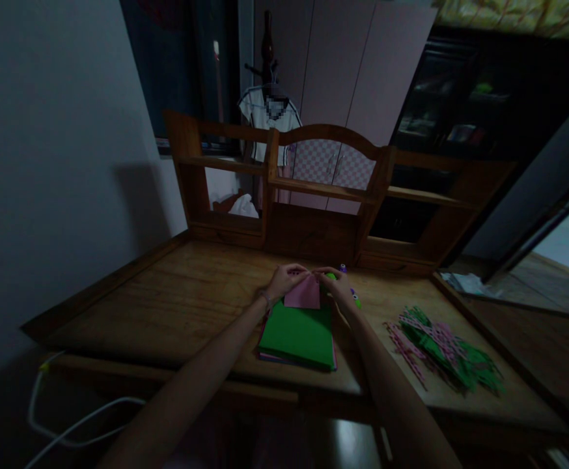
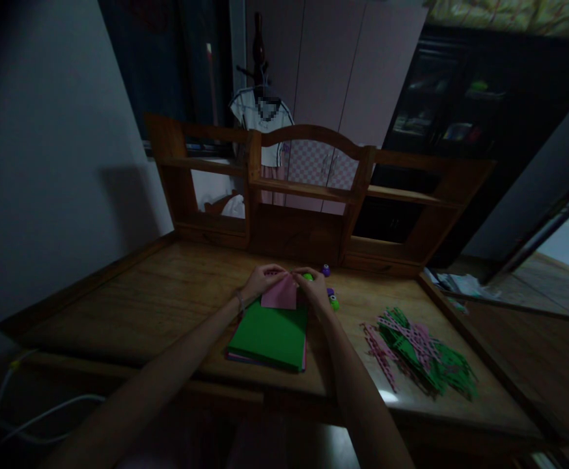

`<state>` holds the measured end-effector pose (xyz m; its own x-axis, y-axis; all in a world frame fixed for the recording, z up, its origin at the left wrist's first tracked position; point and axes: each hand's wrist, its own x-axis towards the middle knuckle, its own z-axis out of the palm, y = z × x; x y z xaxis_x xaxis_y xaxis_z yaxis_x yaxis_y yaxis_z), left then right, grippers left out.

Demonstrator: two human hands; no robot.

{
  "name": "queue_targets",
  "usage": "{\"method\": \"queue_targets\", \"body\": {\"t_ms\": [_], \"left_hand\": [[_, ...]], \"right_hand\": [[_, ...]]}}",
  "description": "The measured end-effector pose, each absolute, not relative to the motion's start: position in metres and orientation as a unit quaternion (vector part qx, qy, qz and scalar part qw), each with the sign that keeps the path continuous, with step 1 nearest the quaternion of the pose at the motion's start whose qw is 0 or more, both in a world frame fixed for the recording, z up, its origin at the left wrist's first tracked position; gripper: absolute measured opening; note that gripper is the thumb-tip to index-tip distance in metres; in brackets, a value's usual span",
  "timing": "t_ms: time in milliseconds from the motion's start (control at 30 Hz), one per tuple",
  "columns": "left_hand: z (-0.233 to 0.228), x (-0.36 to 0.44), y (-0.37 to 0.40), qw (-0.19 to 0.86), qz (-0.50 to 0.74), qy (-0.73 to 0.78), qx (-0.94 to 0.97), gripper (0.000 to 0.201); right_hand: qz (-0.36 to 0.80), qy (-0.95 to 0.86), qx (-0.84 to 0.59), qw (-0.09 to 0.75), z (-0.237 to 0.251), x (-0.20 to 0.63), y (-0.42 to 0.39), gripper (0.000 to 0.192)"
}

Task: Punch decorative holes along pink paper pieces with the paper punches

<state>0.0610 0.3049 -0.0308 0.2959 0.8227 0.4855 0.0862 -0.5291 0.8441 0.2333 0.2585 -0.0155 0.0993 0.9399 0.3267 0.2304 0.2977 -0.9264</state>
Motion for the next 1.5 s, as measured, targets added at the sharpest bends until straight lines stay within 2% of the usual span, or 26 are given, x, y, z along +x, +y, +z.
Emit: {"method": "queue_targets", "body": {"t_ms": [200, 867, 1500], "left_hand": [[-0.030, 0.060, 0.305, 0.355, 0.502, 0.324, 0.719, 0.029], [-0.031, 0.061, 0.305, 0.320, 0.505, 0.320, 0.735, 0.028], [-0.028, 0.061, 0.299, 0.267, 0.516, 0.319, 0.749, 0.024]], "right_hand": [[0.296, -0.612, -0.506, 0.531, -0.022, 0.231, 0.261, 0.032], [0.182, -0.641, -0.512, 0.542, -0.018, 0.224, 0.256, 0.023], [0.154, -0.662, -0.512, 0.526, -0.017, 0.222, 0.254, 0.022]]}}
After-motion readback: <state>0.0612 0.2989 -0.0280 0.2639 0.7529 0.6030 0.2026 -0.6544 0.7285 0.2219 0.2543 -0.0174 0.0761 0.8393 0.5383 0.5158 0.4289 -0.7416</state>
